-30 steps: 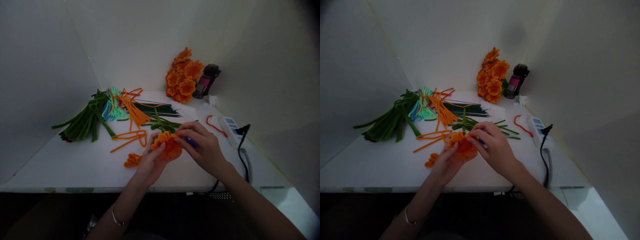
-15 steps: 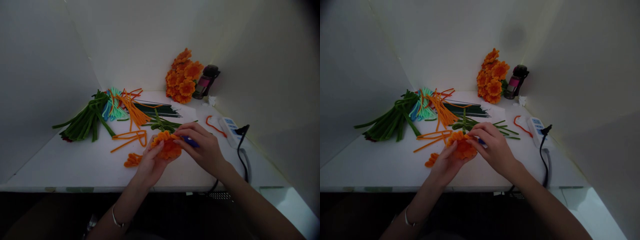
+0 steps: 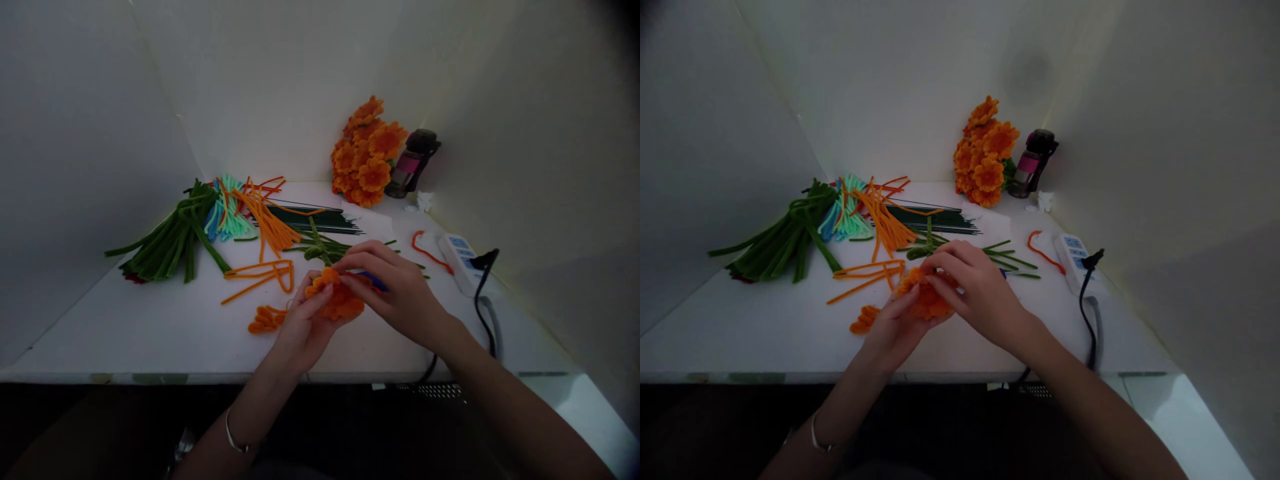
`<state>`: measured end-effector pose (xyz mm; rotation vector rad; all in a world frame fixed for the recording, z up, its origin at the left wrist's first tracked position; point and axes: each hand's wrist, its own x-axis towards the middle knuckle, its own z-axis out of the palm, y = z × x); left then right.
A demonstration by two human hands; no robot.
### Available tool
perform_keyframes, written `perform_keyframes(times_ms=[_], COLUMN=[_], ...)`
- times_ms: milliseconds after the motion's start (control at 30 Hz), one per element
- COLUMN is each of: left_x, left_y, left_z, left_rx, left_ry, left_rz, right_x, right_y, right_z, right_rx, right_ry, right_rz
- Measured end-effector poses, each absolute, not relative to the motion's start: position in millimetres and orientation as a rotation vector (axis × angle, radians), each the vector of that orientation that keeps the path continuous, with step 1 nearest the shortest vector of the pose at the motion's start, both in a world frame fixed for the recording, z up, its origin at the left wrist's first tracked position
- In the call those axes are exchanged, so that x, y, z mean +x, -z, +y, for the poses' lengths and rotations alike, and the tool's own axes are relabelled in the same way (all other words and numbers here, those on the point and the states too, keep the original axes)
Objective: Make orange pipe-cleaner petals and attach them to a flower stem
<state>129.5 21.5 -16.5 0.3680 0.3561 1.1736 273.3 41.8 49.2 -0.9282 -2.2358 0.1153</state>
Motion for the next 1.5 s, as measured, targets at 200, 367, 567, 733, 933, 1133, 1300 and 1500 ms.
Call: perform_keyframes(times_ms=[200,367,567,733,933,1133,1300,1500], left_x=[130.1,131.0,126.0,125.2,128.0,130.3,134.0,129.4], left_y=[13.8,14.4,9.6,7.3,8.9,9.4,12.9,24.7], left_z=[20.0,20.9,21.4,22.4,21.2,19.5,18.7,18.1], left_rx=[0.366,0.364,0.288,0.260,0.298,0.416,0.433,0.850], left_ry=[-1.195,-1.191,-1.208,-1.202,-1.188,-1.270,-1.366,-1.418], left_rz=[0.365,0.393,0.398,0.347,0.287,0.394,0.475,0.803], right_x=[270.9,270.1,283.9,289.7,281.1,276.3,276.9,279.9], right_y=[-50.1,-49.4,-52.2,-51.5,-48.0,-44.9,-47.6,-52.7], right_z=[43.0,42.8,40.9,35.7,35.5,42.0,41.2,43.6], right_rx=[-0.934,-0.935,-0.949,-0.983,-0.945,-0.882,-0.911,-0.924], right_ry=[-0.085,-0.106,-0.172,-0.195,-0.144,0.083,0.129,0.100], right_rz=[-2.245,-2.244,-2.166,-2.168,-2.173,-2.187,-2.243,-2.261])
